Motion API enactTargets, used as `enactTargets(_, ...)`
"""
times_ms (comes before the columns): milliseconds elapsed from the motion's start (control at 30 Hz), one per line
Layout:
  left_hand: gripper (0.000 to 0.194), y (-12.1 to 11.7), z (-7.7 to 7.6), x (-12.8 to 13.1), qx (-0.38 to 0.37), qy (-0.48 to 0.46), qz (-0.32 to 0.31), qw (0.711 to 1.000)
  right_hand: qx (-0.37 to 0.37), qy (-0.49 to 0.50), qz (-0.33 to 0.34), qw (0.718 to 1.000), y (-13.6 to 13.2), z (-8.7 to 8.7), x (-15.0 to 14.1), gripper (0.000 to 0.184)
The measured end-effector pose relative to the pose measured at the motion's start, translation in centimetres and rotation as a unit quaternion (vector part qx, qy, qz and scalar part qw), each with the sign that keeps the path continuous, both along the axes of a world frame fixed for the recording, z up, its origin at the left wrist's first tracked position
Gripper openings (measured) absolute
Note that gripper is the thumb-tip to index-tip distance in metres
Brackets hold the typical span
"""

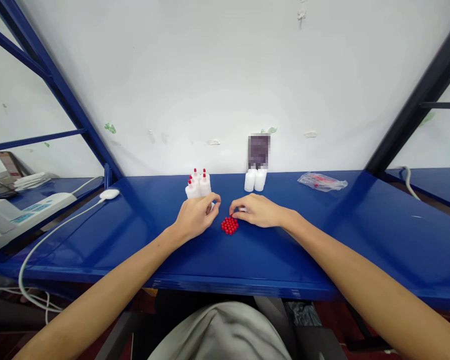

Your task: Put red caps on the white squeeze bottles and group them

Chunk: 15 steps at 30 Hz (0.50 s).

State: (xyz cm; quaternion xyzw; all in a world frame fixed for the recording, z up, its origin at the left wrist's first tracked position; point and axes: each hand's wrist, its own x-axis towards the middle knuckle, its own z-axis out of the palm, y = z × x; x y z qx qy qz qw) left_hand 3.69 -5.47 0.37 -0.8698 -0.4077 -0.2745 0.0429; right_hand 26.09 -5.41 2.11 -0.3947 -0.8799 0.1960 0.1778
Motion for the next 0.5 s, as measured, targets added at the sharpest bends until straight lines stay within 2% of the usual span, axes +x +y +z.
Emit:
enactTargets(67, 0.018, -0.2, 0.1, 0.1, 0.013, -0.015, -0.043, 0.999, -0.015, 0.064, -0.022, 0.998, 0.0, 0.0, -0.3, 0.022)
enactTargets(133, 0.02, -0.4, 0.2, 0.1, 0.021, -0.021, -0.09, 0.995, -0.082, 0.149, -0.038, 0.985, -0.1, 0.0, -0.7, 0.025)
enactTargets(233, 0.024, -0.4, 0.3, 0.1, 0.038, -0.037, -0.143, 0.988, -0.231, 0.289, -0.033, 0.928, -0.3, -0.3, -1.5, 0.03)
enactTargets(300, 0.025, -0.3, 0.1, 0.0, 0.069, -0.063, -0.169, 0.981, -0.29, 0.352, -0.016, 0.89, -0.4, -0.5, -1.8, 0.031)
enactTargets(333, 0.025, -0.2, 0.0, 0.0, 0.087, -0.078, -0.181, 0.977, -0.304, 0.365, -0.009, 0.88, -0.4, -0.5, -2.0, 0.031)
enactTargets(400, 0.024, -0.1, -0.2, -0.1, 0.111, -0.109, -0.2, 0.967, -0.3, 0.358, 0.0, 0.884, -0.5, -0.5, -2.0, 0.031)
enactTargets(433, 0.023, 0.0, -0.3, -0.1, 0.114, -0.125, -0.206, 0.964, -0.277, 0.34, -0.004, 0.899, -0.7, -0.4, -2.0, 0.031)
enactTargets(500, 0.02, 0.1, -0.4, -0.1, 0.107, -0.152, -0.212, 0.959, -0.168, 0.28, -0.026, 0.945, -1.0, -0.2, -2.0, 0.034)
